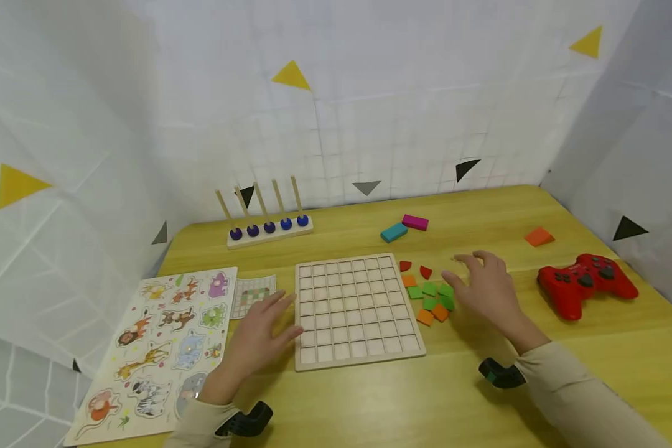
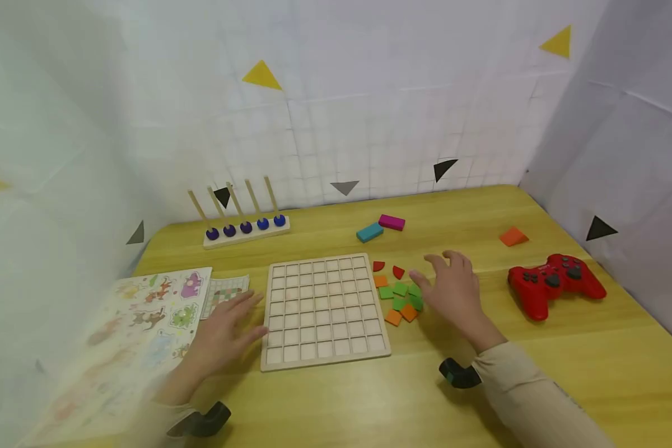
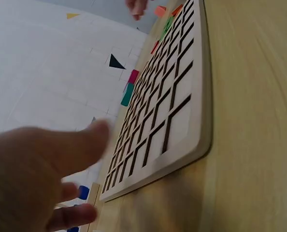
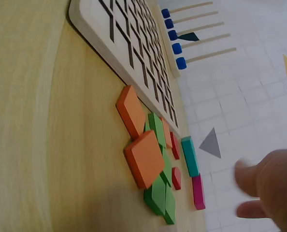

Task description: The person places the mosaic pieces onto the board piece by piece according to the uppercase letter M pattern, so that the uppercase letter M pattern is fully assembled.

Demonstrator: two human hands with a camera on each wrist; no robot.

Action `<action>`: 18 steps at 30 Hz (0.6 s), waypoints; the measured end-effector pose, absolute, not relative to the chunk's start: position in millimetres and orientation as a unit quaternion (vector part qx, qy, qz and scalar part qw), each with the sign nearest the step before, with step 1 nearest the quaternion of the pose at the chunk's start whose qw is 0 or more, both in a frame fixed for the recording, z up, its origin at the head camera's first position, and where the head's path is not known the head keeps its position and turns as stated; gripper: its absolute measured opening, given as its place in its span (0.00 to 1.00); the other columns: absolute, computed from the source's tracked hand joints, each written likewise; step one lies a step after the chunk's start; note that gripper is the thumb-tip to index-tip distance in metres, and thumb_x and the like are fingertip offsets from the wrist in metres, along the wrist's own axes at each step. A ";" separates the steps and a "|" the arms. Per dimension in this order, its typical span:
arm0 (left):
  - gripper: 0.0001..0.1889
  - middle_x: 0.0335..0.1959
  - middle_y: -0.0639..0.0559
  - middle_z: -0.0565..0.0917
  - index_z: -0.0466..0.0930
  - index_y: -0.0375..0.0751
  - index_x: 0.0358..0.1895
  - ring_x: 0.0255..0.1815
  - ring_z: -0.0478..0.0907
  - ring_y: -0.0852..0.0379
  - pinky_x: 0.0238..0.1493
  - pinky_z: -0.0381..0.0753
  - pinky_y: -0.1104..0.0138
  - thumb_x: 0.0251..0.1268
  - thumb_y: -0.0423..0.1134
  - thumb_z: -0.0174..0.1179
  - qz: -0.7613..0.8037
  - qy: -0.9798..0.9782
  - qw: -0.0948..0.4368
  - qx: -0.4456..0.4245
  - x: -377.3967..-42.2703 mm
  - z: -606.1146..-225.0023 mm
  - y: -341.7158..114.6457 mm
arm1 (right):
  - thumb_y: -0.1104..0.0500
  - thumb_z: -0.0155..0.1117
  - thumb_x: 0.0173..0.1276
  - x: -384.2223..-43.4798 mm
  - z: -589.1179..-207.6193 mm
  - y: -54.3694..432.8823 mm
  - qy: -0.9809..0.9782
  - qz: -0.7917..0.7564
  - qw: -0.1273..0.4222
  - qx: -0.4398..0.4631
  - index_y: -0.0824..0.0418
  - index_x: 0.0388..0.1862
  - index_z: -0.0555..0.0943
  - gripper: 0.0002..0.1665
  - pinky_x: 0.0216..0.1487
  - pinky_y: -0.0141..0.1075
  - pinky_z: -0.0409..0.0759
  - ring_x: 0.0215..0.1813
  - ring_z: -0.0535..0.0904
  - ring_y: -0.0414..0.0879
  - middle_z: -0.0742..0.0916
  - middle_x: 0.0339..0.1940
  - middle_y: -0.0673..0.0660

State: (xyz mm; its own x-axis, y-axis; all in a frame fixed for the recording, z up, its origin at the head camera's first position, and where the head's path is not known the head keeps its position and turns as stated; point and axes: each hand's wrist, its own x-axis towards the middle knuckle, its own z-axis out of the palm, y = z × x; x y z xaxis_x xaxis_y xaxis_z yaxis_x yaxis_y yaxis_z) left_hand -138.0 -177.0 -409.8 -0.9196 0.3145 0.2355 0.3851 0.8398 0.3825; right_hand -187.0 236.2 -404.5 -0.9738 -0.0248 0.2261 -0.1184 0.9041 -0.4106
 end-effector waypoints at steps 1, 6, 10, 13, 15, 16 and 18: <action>0.32 0.70 0.39 0.72 0.73 0.44 0.68 0.67 0.72 0.35 0.61 0.73 0.43 0.62 0.51 0.66 -0.215 -0.954 0.065 -0.200 -138.4 -410.1 -178.4 | 0.46 0.59 0.72 -187.3 -404.0 237.5 -0.971 0.215 0.091 0.041 0.68 0.62 0.76 0.31 0.62 0.68 0.61 0.66 0.63 0.74 0.73 0.64 0.78; 0.32 0.69 0.41 0.74 0.76 0.44 0.65 0.68 0.70 0.37 0.67 0.66 0.41 0.60 0.54 0.67 -0.201 -0.943 -0.006 -0.265 -139.1 -411.5 -184.8 | 0.58 0.62 0.69 -192.4 -406.5 242.4 -0.977 0.194 0.045 0.076 0.69 0.50 0.85 0.17 0.59 0.65 0.67 0.58 0.72 0.71 0.83 0.52 0.75; 0.32 0.68 0.42 0.75 0.78 0.45 0.63 0.67 0.71 0.38 0.68 0.65 0.42 0.57 0.57 0.68 -0.188 -0.940 -0.019 -0.284 -138.9 -414.0 -187.4 | 0.60 0.63 0.68 -196.1 -410.3 242.5 -0.977 0.187 0.043 0.088 0.67 0.46 0.87 0.14 0.58 0.63 0.68 0.55 0.75 0.68 0.85 0.48 0.73; 0.32 0.68 0.42 0.76 0.79 0.45 0.62 0.65 0.72 0.39 0.66 0.68 0.43 0.56 0.57 0.69 -0.181 -0.940 -0.020 -0.289 -138.5 -415.7 -188.0 | 0.60 0.65 0.67 -196.3 -412.0 241.9 -0.979 0.176 0.047 0.091 0.65 0.43 0.89 0.12 0.56 0.62 0.68 0.53 0.76 0.67 0.86 0.45 0.71; 0.31 0.67 0.42 0.76 0.79 0.44 0.61 0.64 0.73 0.39 0.66 0.68 0.44 0.57 0.56 0.68 -0.181 -0.940 -0.021 -0.289 -138.2 -416.2 -188.2 | 0.60 0.65 0.67 -195.5 -412.5 241.5 -0.981 0.167 0.045 0.090 0.63 0.41 0.90 0.11 0.55 0.61 0.69 0.52 0.76 0.66 0.86 0.44 0.70; 0.31 0.68 0.42 0.76 0.79 0.44 0.62 0.64 0.73 0.40 0.65 0.68 0.44 0.58 0.56 0.68 -0.178 -0.940 -0.019 -0.289 -138.1 -416.4 -188.4 | 0.59 0.65 0.67 -195.1 -412.6 241.3 -0.982 0.161 0.043 0.089 0.63 0.41 0.90 0.11 0.55 0.61 0.69 0.52 0.76 0.66 0.86 0.44 0.70; 0.30 0.68 0.42 0.75 0.79 0.43 0.62 0.65 0.73 0.39 0.65 0.68 0.44 0.59 0.56 0.67 -0.174 -0.941 -0.018 -0.288 -138.3 -416.8 -188.7 | 0.58 0.65 0.67 -194.6 -413.1 241.3 -0.983 0.158 0.036 0.083 0.62 0.42 0.90 0.11 0.54 0.61 0.69 0.53 0.76 0.67 0.86 0.46 0.71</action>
